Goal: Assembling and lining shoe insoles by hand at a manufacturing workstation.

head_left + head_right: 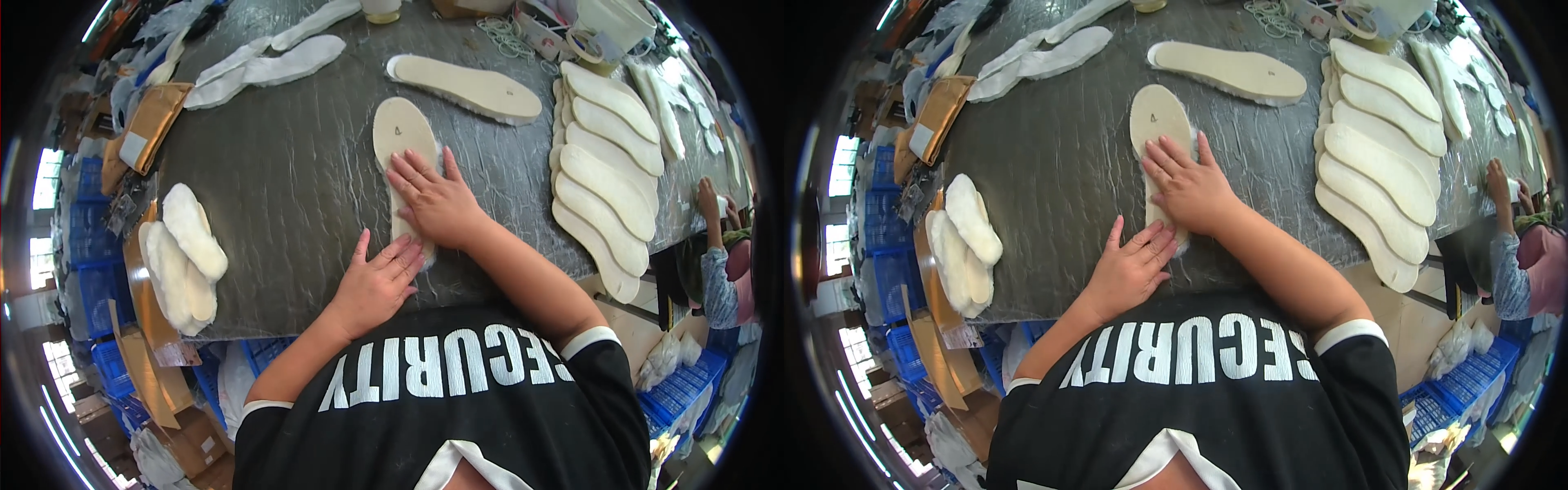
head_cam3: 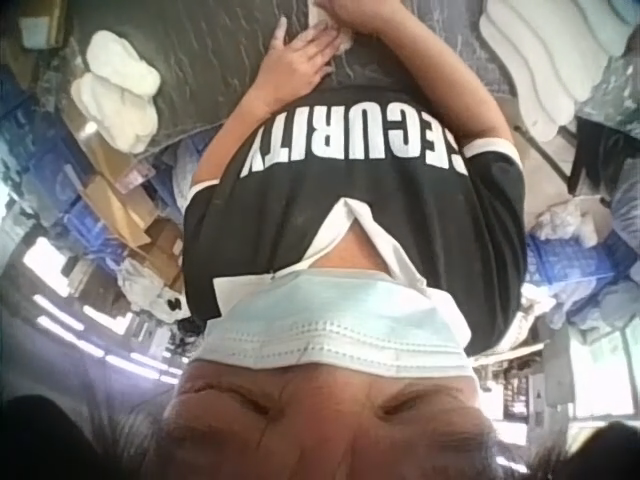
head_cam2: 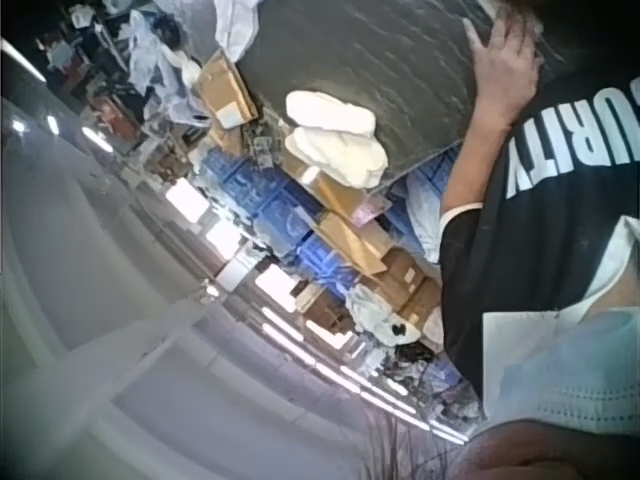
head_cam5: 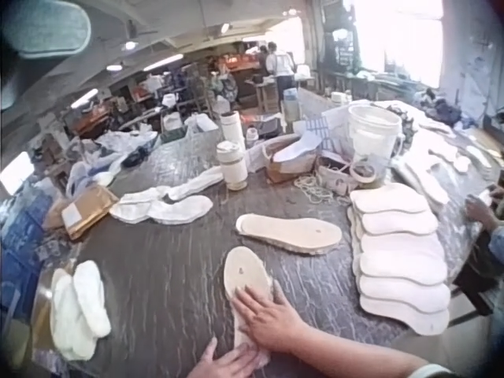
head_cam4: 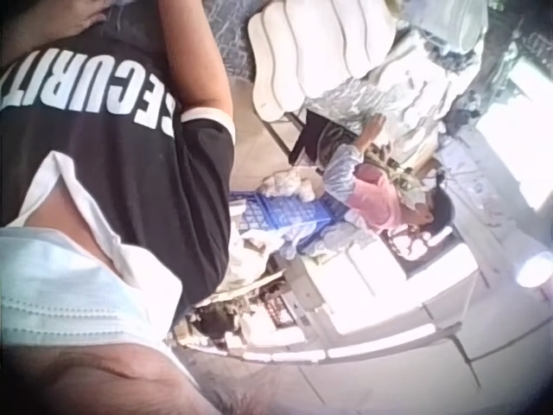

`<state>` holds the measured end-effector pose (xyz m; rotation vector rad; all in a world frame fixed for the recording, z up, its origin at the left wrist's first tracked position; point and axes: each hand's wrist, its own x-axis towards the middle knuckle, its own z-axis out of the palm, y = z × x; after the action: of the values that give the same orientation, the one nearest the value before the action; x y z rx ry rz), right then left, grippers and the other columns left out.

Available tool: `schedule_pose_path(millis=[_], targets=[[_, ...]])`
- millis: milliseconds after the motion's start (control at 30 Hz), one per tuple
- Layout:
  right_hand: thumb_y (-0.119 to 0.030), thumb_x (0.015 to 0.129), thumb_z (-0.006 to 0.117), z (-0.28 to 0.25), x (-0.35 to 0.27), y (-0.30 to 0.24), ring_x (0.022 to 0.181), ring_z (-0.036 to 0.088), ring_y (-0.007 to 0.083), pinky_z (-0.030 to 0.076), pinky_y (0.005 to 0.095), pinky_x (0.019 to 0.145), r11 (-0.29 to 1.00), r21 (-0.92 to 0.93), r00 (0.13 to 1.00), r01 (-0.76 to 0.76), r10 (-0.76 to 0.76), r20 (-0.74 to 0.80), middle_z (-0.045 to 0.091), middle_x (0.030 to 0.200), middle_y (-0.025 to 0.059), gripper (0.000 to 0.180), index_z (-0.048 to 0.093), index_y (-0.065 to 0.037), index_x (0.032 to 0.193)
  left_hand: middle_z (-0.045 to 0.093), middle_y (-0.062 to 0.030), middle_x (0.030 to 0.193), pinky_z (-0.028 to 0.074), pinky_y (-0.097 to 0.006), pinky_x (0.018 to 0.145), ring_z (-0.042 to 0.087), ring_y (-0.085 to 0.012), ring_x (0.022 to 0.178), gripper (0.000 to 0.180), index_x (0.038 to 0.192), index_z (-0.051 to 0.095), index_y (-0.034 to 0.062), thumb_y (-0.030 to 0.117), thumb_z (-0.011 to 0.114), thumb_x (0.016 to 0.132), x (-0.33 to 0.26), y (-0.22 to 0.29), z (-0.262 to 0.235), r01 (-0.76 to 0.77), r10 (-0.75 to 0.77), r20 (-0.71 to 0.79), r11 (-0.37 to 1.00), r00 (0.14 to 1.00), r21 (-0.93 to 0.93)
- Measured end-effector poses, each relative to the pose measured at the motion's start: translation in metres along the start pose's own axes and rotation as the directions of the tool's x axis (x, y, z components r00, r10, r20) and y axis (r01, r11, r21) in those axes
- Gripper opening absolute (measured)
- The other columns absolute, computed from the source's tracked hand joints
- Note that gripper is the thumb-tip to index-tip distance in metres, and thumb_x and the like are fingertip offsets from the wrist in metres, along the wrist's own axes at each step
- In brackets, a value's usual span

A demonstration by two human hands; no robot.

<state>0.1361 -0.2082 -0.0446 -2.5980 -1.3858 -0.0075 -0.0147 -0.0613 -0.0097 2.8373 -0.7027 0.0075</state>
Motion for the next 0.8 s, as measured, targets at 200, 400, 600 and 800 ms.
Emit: schedule_pose_path(millis=[200, 400, 600, 800], targets=[[-0.05, 0.093, 0.052, -0.003, 0.004, -0.003, 0.15, 0.017, 0.0284, 0.009, 0.0646, 0.116, 0.997, 0.034, 0.997, -0.066, 0.067, -0.033, 0.026, 0.16, 0.0117, 0.072, 0.035, -0.009, 0.15, 0.054, -0.0084, 0.14, 0.027, -0.058, 0.112, 0.044, -0.0239, 0.136, 0.046, 0.128, 0.06, 0.0071, 0.023, 0.068, 0.086, 0.002, 0.001, 0.0, 0.055, -0.052, 0.021, 0.985, 0.998, -0.164], [-0.051, 0.092, 0.054, -0.014, 0.024, 0.006, 0.15, 0.014, 0.031, 0.008, 0.0651, 0.116, 0.975, 0.167, 0.985, -0.147, 0.129, 0.112, 0.023, 0.161, 0.0131, 0.072, 0.036, -0.013, 0.151, 0.059, -0.0187, 0.126, 0.046, -0.044, 0.098, 0.059, -0.0372, 0.111, 0.04, 0.119, 0.06, -0.0025, 0.021, 0.068, 0.087, 0.014, -0.002, 0.004, 0.309, -0.523, -0.238, 0.75, 0.818, -0.585], [-0.041, 0.092, 0.061, -0.014, 0.074, 0.027, 0.149, 0.016, 0.0391, 0.017, 0.0584, 0.117, 0.954, 0.145, 0.965, -0.263, 0.262, 0.023, 0.021, 0.158, 0.0247, 0.071, 0.034, -0.01, 0.15, 0.062, -0.0222, 0.113, 0.05, -0.046, 0.087, 0.06, -0.0405, 0.104, 0.064, 0.131, 0.047, -0.002, 0.027, 0.075, 0.081, 0.041, 0.006, -0.007, 0.615, -0.656, 0.077, 0.652, 0.751, -0.443], [-0.046, 0.104, 0.04, -0.031, 0.071, 0.05, 0.11, 0.057, 0.0201, 0.044, 0.0351, 0.096, 0.113, 0.989, 0.869, -0.096, 0.493, 0.028, 0.053, 0.133, 0.0133, 0.061, 0.031, -0.009, 0.151, 0.064, -0.02, 0.106, 0.048, -0.047, 0.086, 0.061, -0.0388, 0.101, 0.052, 0.123, 0.053, 0.0011, 0.014, 0.074, 0.076, 0.02, 0.005, -0.01, 0.517, -0.606, -0.054, 0.717, 0.793, -0.467]])
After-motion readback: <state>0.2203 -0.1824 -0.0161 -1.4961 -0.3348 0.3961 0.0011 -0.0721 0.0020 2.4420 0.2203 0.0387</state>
